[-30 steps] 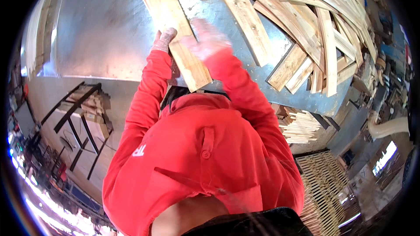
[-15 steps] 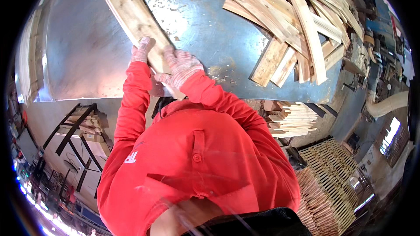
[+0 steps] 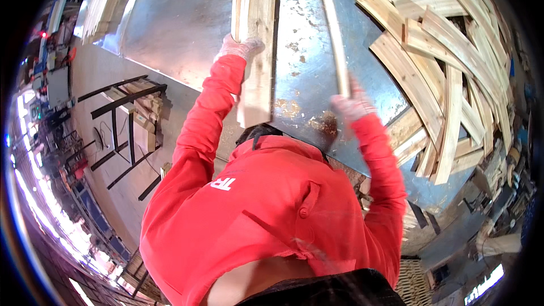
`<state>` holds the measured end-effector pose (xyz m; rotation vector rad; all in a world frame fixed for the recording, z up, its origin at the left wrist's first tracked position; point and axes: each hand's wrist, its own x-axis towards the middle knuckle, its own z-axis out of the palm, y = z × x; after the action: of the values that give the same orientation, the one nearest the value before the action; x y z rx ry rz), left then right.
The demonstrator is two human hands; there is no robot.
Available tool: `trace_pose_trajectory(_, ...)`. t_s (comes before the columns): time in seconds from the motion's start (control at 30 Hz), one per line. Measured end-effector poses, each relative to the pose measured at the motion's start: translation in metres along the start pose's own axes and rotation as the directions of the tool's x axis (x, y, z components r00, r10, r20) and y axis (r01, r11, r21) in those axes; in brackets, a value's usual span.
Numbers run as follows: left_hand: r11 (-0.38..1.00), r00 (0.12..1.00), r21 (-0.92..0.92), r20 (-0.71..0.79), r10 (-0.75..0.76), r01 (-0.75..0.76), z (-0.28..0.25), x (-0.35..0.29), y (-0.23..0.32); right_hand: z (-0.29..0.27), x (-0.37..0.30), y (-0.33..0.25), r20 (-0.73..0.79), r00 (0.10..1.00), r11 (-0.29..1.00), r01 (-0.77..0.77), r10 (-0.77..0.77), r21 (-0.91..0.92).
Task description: The person sorts wooden planks on a metal table, picking them up one by one or in small groups, inspecting them, and stacking them into neat piles. The person occasionally moves stacks to different locations on the table to organize the workspace.
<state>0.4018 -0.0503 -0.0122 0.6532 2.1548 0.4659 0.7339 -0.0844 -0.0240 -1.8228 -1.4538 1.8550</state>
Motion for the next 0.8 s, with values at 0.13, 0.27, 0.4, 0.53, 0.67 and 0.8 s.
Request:
trace_pose_trajectory(0.13, 0.903, 0.992, 0.429, -0.114, 0.048, 0.006, -0.021, -0.005, 0.006, 0.149, 0.047, 0.013, 0.236, 0.931, 0.950, 0.230, -0.278, 0.213)
trace_pose_trajectory(0.27, 0.826, 0.971, 0.555, -0.130, 0.199, -0.095, -0.004, -0.035, -0.020, 0.187, 0.031, -0.082, 0.454, 0.888, 0.826, 0.305, -0.067, -0.474)
trace_pose_trajectory(0.4, 0.814, 0.966, 0.581, -0.210, 0.152, -0.002, -0.015, -0.036, -0.021, 0.171, 0.050, -0.056, 0.478, 0.843, 0.929, 0.346, -0.247, -0.129)
trace_pose_trajectory(0.53, 0.980, 0.972, -0.057, 0.128, 0.198, -0.192, -0.048, -0.012, -0.038, 0.184, 0.062, -0.010, 0.278, 0.952, 0.828, -0.050, -0.130, 0.558)
trace_pose_trajectory(0.67, 0.351, 0.722, -0.833, 0.548, 0.423, 0.427, -0.041, 0.020, -0.071, 0.204, 0.048, -0.060, 0.016, 0.868, 0.428, 0.229, -0.497, 0.874)
trace_pose_trajectory(0.8, 0.521, 0.919, -0.844, 0.300, 0.258, 0.129, -0.020, 0.048, -0.082, 0.194, 0.030, -0.097, 0.027, 0.761, 0.665, 0.549, -0.648, 0.507)
